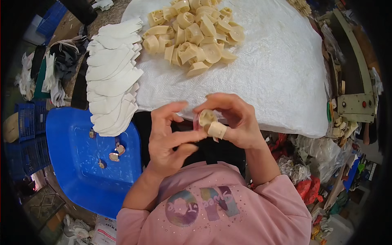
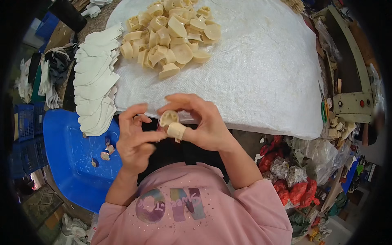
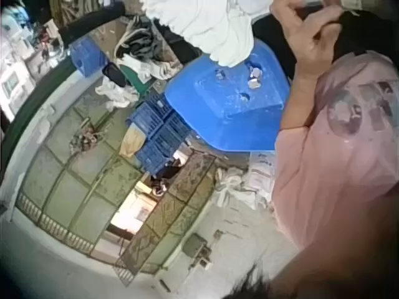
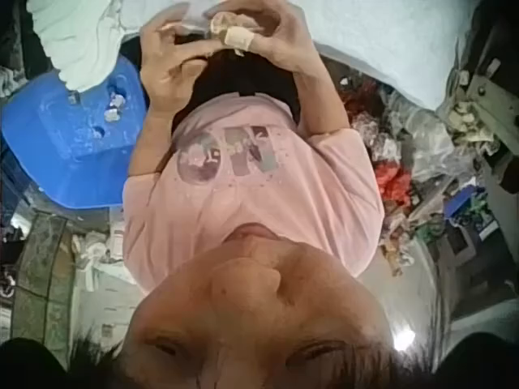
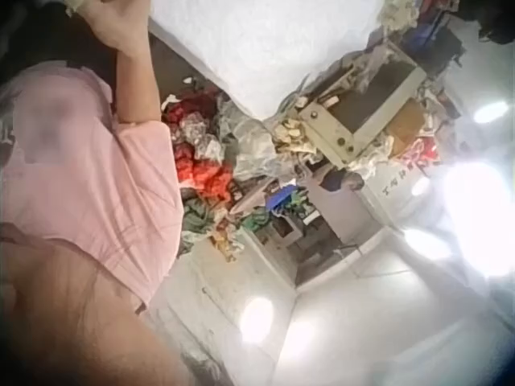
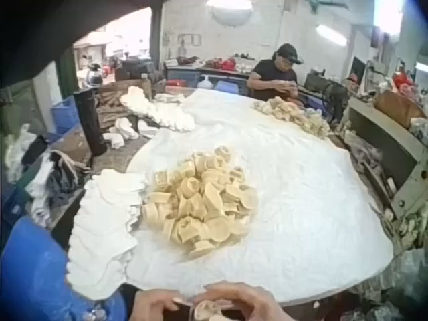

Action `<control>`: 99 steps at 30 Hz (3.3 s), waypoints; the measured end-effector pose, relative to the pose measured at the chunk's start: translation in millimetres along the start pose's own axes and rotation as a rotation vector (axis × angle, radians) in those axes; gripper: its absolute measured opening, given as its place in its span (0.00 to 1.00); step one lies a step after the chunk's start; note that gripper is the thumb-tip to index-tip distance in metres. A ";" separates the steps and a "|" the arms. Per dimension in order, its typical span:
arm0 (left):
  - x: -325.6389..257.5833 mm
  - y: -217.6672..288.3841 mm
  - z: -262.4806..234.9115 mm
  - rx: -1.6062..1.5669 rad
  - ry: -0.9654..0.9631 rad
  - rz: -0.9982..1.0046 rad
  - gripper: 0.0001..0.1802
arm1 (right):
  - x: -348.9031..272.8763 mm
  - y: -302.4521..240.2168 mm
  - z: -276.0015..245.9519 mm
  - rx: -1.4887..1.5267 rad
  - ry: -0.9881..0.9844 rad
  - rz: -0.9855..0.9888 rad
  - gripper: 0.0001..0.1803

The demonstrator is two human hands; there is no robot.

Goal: Manually assembling and trimming small plastic shoe components at a workbench.

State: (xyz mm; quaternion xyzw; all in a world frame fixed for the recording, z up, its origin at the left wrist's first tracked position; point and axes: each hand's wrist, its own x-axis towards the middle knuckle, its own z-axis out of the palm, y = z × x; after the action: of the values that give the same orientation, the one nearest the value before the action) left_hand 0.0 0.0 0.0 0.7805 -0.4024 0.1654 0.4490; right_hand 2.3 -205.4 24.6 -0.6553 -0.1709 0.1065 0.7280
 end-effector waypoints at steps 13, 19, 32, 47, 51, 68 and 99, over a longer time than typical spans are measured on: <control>14.3 23.2 17.9 -1.080 0.128 -0.742 0.26 | 4.0 19.2 19.2 -0.496 0.117 -0.354 0.24; 14.1 24.8 21.8 -1.255 -0.009 -0.679 0.40 | 13.8 0.3 30.1 0.400 0.166 0.140 0.19; 24.1 33.6 32.5 -0.858 0.337 -0.740 0.29 | 1.8 24.4 49.4 0.045 0.133 0.011 0.16; 14.3 25.3 32.1 -1.006 0.332 -0.746 0.24 | -0.7 20.4 51.1 -0.021 0.240 -0.117 0.17; 20.8 30.6 22.5 -1.165 0.160 -0.769 0.33 | 1.6 10.0 36.3 0.375 0.152 0.214 0.17; 12.8 32.4 28.4 -0.966 0.173 -0.753 0.33 | -3.2 18.4 35.3 0.326 0.065 0.112 0.13; 34.1 27.3 4.1 -0.082 0.015 -0.355 0.27 | 12.3 -1.3 4.1 -0.279 0.035 -0.027 0.07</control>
State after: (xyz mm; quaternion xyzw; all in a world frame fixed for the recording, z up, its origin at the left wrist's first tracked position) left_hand -0.4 -27.3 34.4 0.8192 -0.2614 0.0727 0.5053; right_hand 11.9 -197.2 27.7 -0.7496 -0.1802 0.0603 0.6340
